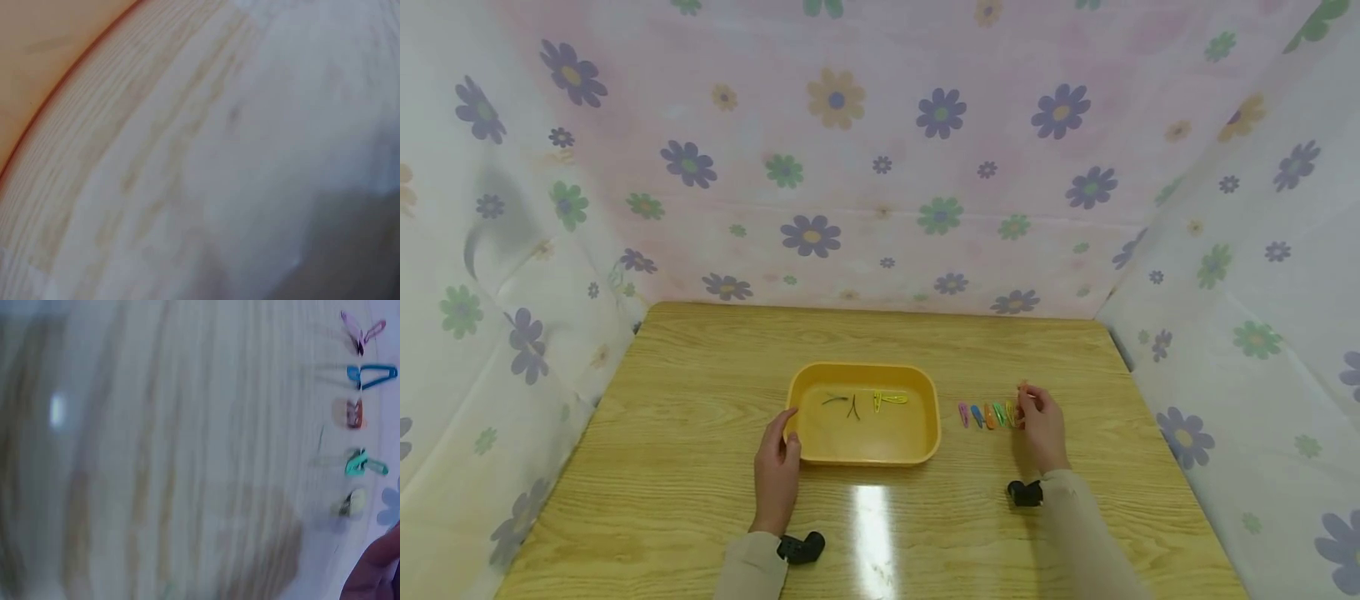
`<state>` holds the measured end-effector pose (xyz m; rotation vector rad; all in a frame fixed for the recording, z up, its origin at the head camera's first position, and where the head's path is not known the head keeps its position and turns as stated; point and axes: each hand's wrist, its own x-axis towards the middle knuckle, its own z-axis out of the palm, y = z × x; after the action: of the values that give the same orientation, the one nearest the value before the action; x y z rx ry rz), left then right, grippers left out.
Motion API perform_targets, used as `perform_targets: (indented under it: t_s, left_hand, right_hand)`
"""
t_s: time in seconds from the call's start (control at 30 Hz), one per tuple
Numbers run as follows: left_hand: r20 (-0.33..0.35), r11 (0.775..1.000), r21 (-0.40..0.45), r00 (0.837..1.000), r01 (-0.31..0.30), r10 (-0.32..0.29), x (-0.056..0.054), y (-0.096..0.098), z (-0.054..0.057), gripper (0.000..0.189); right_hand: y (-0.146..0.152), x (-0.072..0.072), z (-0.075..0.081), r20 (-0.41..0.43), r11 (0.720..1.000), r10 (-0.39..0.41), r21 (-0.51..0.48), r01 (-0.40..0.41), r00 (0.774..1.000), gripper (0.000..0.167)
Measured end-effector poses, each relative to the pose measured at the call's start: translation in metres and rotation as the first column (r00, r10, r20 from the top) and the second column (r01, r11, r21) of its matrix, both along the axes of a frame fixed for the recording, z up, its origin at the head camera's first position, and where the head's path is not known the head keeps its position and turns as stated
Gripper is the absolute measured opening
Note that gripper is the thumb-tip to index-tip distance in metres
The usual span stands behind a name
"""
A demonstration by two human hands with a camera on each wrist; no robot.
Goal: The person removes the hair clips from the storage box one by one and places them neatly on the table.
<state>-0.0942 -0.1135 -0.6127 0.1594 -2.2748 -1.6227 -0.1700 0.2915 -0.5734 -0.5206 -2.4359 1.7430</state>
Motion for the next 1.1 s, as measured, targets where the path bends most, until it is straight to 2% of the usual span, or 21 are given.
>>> perform_targets:
  t_s: [0.13,0.23,0.3,0.43,0.53,0.77,1.1]
  left_hand:
    - [0.01,1.0,-0.022,1.0,-0.007,0.007,0.001,-0.004,0.003,0.034]
    - [0.002,0.999,-0.026,0.999,-0.033,0.034,0.002,-0.009,0.005,0.033]
    - [-0.004,0.999,-0.016,0.999,-0.038,0.038,0.002,-0.01,0.005,0.033]
    - [-0.001,1.0,0.003,1.0,0.012,-0.012,0.002,-0.007,0.003,0.034]
    - [-0.002,1.0,0.013,1.0,0.021,-0.021,0.001,-0.002,0.002,0.034]
    - [-0.002,0.999,0.029,1.0,0.015,-0.015,0.001,0.001,0.003,0.033]
    - [-0.014,1.0,0.02,1.0,0.017,-0.017,0.001,0.0,0.002,0.033]
  right_hand:
    - [0.009,-0.005,-0.007,0.044,0.998,-0.063,-0.007,0.063,0.997,0.034]
    - [0.01,-0.009,-0.011,0.079,0.997,-0.057,-0.055,0.061,0.995,0.033]
    - [0.011,-0.01,-0.013,0.083,0.997,-0.027,-0.07,0.032,0.996,0.035]
    - [0.018,-0.006,-0.013,0.111,1.0,-0.019,0.023,0.016,0.994,0.032]
    - [0.024,-0.004,-0.011,0.135,0.994,-0.008,0.107,-0.006,0.991,0.031]
    - [0.031,-0.006,-0.006,0.172,0.977,0.094,0.174,-0.125,0.981,0.034]
    - [0.037,-0.008,0.003,0.244,0.957,0.237,0.11,-0.27,0.94,0.034]
